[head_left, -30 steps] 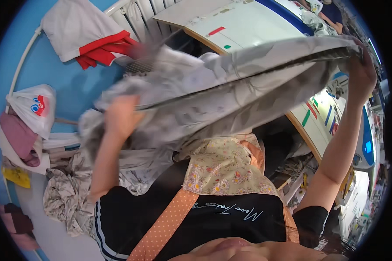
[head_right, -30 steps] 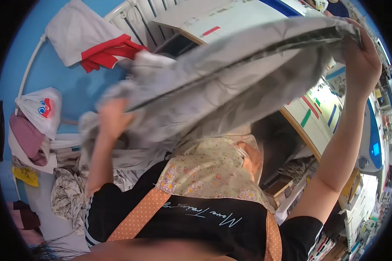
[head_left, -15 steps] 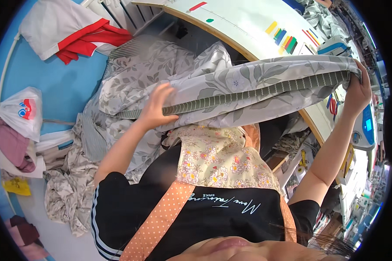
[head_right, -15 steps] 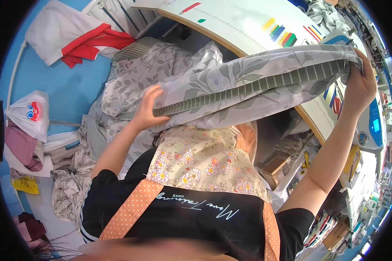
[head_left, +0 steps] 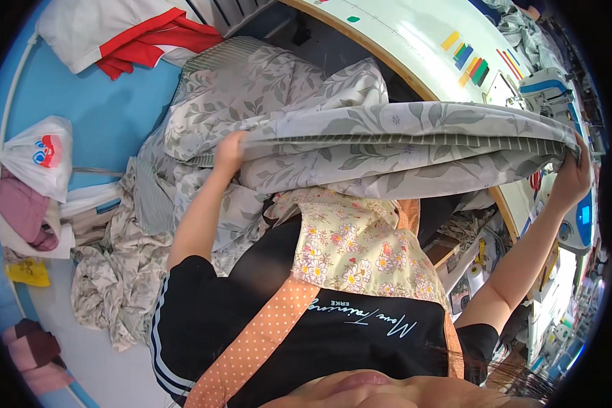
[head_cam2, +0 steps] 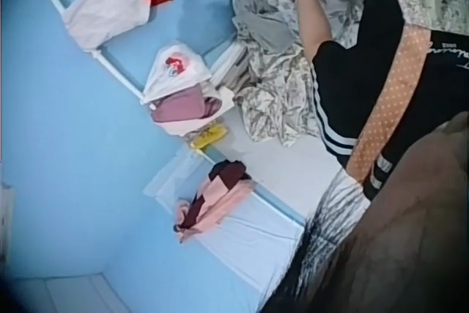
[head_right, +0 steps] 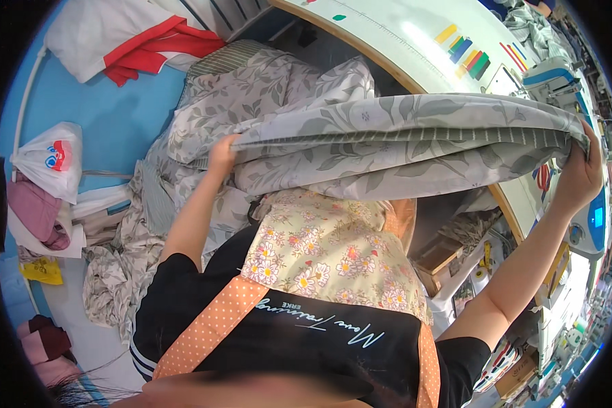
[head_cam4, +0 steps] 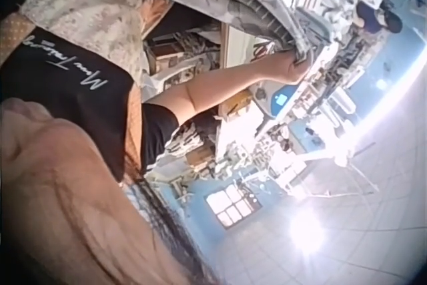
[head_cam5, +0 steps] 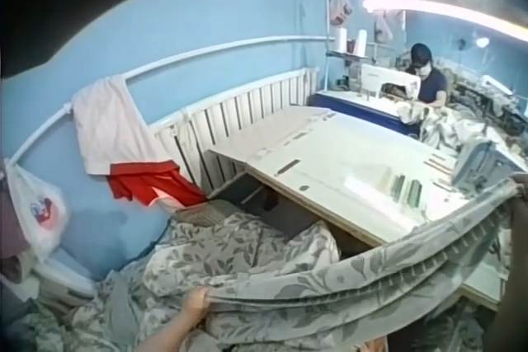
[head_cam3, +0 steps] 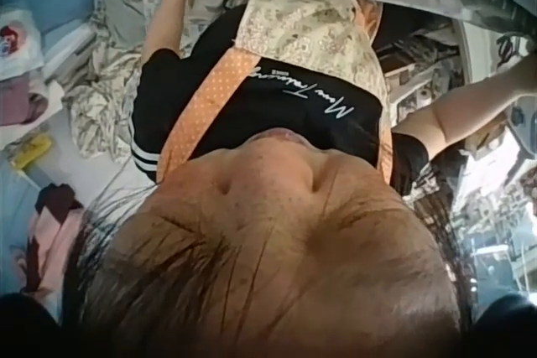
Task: Sewing a fabric pillowcase using an industrial sewing machine.
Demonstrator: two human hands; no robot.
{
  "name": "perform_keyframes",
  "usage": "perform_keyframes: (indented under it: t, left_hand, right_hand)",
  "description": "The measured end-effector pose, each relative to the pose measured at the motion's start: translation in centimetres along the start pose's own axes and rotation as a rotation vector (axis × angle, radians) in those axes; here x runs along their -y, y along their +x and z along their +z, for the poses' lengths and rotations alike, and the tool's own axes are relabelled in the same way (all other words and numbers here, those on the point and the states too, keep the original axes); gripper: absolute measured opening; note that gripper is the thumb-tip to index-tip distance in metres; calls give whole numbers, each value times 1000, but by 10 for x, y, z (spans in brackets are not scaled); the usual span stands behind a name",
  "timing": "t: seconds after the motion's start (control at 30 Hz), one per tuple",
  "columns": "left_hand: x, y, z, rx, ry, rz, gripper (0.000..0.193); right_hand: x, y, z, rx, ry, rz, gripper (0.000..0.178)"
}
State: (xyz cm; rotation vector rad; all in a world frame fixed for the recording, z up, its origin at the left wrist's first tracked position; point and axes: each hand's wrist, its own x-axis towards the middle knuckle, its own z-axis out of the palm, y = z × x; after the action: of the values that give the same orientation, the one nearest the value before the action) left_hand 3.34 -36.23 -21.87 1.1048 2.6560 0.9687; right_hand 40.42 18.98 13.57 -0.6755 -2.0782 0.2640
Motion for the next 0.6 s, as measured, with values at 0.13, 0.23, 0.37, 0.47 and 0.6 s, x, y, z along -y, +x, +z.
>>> perform_keyframes:
  t: [0.13,0.23,0.37,0.47,0.6]
  left_hand:
    - [31,34,-45,-282,39,-51,30]
    - [22,67,-142,-239,228,-100,24]
    - [-35,86,-330,-747,820,-64,24]
    - [-85,55,-394,-1001,115,101,28]
    - [-103,26,-287,-101,530,-110,41]
  right_hand:
    - [7,-7,16,3,-45,-66,30]
    - [18,-9,51,42,138,-8,28]
    - [13,-13,95,61,91,229,26]
    - [-18,-5,95,38,-30,269,24]
    - [-65,54,41,-84,-774,-52,21]
